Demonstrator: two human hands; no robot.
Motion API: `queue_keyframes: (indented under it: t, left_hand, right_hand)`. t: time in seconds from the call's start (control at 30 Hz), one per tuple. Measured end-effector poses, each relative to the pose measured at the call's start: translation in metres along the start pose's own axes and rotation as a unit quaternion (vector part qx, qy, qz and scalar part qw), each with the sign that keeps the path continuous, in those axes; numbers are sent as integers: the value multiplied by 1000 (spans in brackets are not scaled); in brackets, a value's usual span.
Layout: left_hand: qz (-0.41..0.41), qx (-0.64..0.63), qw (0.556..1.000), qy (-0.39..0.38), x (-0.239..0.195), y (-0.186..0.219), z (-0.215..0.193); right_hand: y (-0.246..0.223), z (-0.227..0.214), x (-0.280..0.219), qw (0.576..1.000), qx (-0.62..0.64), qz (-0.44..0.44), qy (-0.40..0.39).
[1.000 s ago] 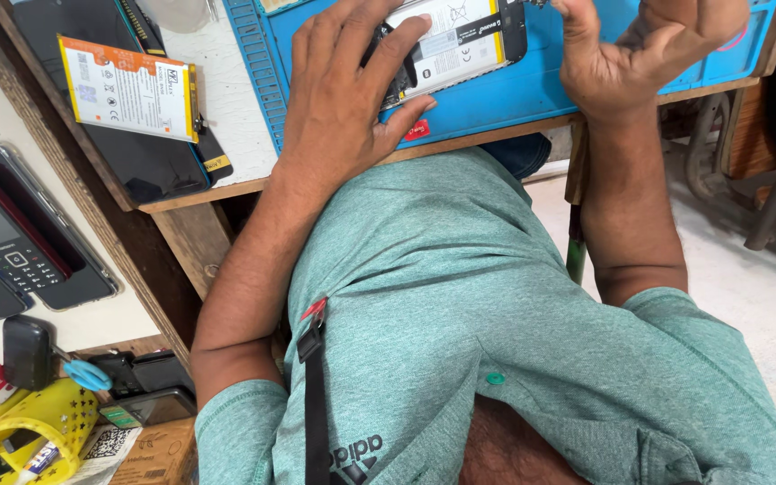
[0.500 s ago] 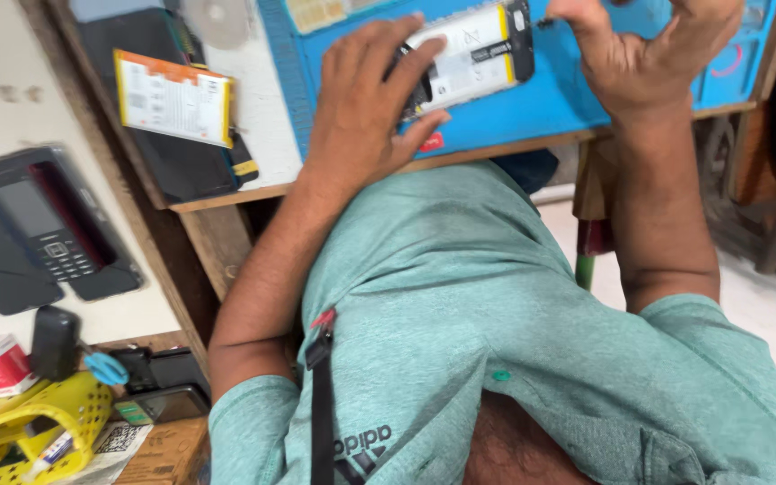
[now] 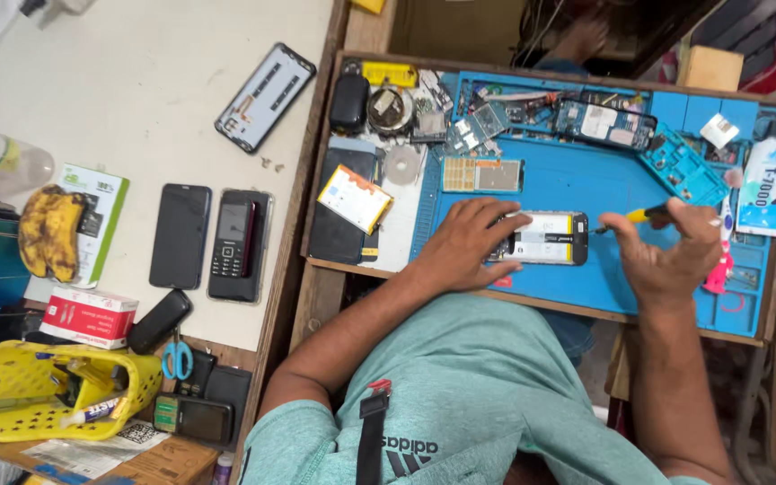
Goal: The person uses a yellow-handled screwdriver to repeatedly tighten and loosen screws on the internal metal bracket of a disassembled smartphone. The phone remains open on a blue mat while the person adjusts the screwdriver and repositions the device.
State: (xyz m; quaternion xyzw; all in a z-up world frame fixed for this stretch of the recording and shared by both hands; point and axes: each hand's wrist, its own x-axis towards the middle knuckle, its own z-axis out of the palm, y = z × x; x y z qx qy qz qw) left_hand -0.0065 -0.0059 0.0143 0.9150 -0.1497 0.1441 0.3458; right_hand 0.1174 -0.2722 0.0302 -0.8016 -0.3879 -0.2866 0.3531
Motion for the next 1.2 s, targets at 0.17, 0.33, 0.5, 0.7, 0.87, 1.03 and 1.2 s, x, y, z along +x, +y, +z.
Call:
queue_keyframes:
  t: [0.17,0.33,0.5,0.7,0.87,1.03,1.2]
  left_hand:
    - [-8,-1,1000,-9,3,-1,0]
    - [-13,-7,1000,-11,0,1,-4]
    - [-21,-7,1000,-20,2,1,-4]
    - [-10,0,1000,-15,1,0,1]
    - [-8,-2,1000,-11,2,-1,-1]
    - [-8,5,1000,-15,1,-1,1]
    - [-7,7,1000,-18,1,0,2]
  right_hand:
    - [8,2,0,990,135,31,-19]
    - [4,1,-7,1000,-10,-18,0]
    - [4,2,-7,999,24,49,5]
    - [1,2,-4,998,62,30,-13]
    - [-1,3,-3,999,42,-5,-6]
    - [-1,3,-5,999,-11,36,24]
    - [-4,0,-3,996,85,18,-11]
